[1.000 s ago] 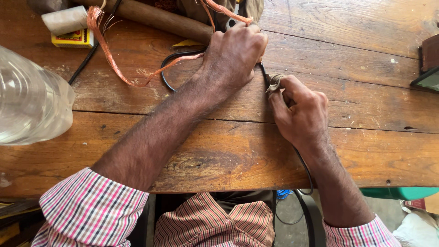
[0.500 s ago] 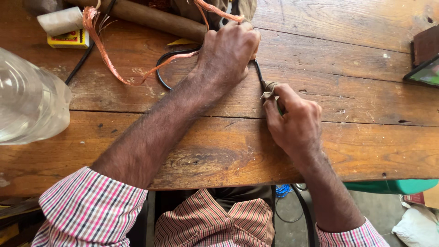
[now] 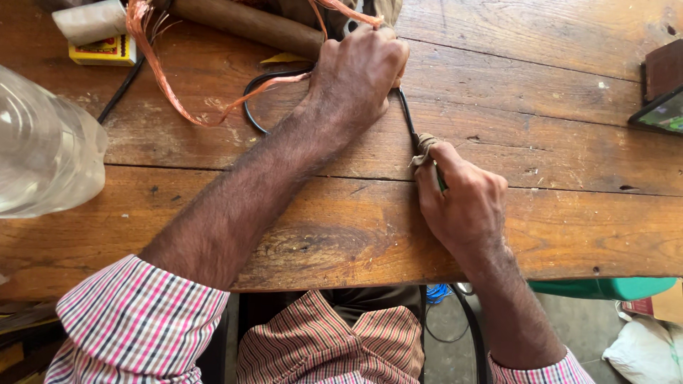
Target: The person sits at a wooden workbench and uses a small green utility knife to cut and strip the black outer insulation from an electrical cable, working along its length. They pull the insulation off in strips, separate the exposed copper strands, and gather the removed copper wire aside on the bench.
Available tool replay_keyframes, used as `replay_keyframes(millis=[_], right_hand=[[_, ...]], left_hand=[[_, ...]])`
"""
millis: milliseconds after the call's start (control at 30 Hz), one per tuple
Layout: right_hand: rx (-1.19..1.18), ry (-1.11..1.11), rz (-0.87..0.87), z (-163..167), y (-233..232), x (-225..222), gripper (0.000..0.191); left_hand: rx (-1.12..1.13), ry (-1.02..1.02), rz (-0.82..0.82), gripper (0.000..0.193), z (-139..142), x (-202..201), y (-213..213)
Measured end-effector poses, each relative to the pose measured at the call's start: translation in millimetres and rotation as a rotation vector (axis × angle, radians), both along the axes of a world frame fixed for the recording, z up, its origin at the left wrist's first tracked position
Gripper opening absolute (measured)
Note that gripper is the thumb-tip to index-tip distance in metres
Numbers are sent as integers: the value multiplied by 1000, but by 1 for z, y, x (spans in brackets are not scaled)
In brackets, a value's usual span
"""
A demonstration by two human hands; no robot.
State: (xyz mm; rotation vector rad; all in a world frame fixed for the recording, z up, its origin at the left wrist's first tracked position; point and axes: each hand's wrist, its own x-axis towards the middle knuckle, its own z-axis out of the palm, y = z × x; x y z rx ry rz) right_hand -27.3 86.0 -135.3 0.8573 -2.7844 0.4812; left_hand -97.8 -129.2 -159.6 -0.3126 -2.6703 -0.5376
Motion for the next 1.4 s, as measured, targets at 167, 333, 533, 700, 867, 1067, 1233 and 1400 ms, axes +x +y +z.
replay_keyframes(millis=[167, 333, 533, 700, 867, 1067, 1233, 1400], right_hand=[[18, 45, 60, 4, 2, 3, 10], [33, 51, 64, 5, 1, 3, 8], [17, 54, 79, 5, 1, 4, 8], [12, 79, 86, 5, 2, 6, 8], [32, 67, 73, 7, 1, 8, 7], [53, 71, 77, 9, 0, 9, 7], [58, 86, 82, 8, -1, 11, 7], [93, 62, 75, 8, -1, 10, 6]], left_hand=[[-1, 32, 1, 12, -3, 0, 0], [12, -16, 15, 11, -5, -2, 1], [-21, 58, 10, 11, -6, -3, -1], [5, 30, 18, 9, -8, -4, 0], [40, -29, 29, 5, -9, -8, 2], [-1, 63, 40, 8, -13, -10, 0], [-55, 100, 55, 11, -16, -12, -1], [-61, 91, 64, 12, -19, -14, 0]])
